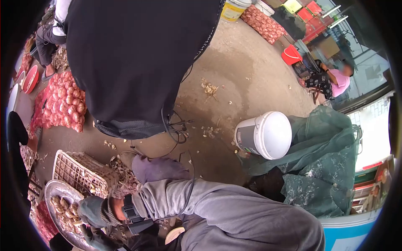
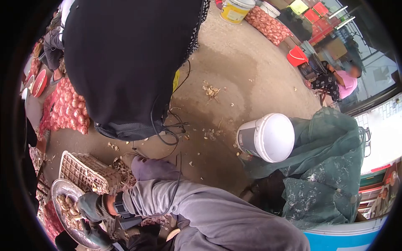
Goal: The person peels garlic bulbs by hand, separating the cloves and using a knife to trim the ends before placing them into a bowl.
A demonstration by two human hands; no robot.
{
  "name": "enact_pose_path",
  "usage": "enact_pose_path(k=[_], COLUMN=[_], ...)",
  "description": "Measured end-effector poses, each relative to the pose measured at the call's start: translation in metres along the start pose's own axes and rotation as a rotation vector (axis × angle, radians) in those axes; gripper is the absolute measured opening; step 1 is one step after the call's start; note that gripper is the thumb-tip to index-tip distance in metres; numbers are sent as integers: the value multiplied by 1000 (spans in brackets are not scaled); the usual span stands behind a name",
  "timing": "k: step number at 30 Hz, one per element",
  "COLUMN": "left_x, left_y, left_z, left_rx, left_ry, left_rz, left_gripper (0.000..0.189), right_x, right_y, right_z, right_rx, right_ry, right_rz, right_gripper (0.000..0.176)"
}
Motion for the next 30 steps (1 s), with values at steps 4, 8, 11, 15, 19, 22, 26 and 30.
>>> enact_pose_path(k=[4, 8, 11, 15, 19, 22, 26, 30], left_x=[-13, -14, -9, 1, 11, 16, 31, 38], left_y=[36, 71, 93, 121, 141, 153, 112, 124], left_z=[-5, -1, 4, 16, 30, 42, 69, 105], left_rx=[53, 108, 149, 192, 231, 258, 274, -79], left_ry=[-11, -26, -40, -59, -75, -82, -48, 0], left_rz=[-47, -74, -79, -87, -79, -61, 140, -27], left_gripper=[61, 61, 61, 61, 61, 62, 62, 47], right_x=[-6, -4, -8, -10, -8, -11, -2, -5], right_y=[-8, -47, -57, -66, -53, -50, -83, -115], right_z=[7, 4, 21, 25, 37, 46, 32, 15], right_rx=[10, -181, -3, 107, 138, 135, 7, -26], right_ry=[-1, 38, 59, 105, 49, 74, 127, 135], right_rz=[-7, -31, 47, -9, -54, -94, -50, -6], right_gripper=[20, 10, 17, 31, 39, 35, 30, 43])
Point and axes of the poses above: each hand's wrist, its own x-axis away from the middle knuckle, its own y-axis out of the palm, z = x × y, the point moved 7 cm from there along -x, towards the middle knuckle, and after that the axes turned 9 degrees about z, right-handed, at the moved point
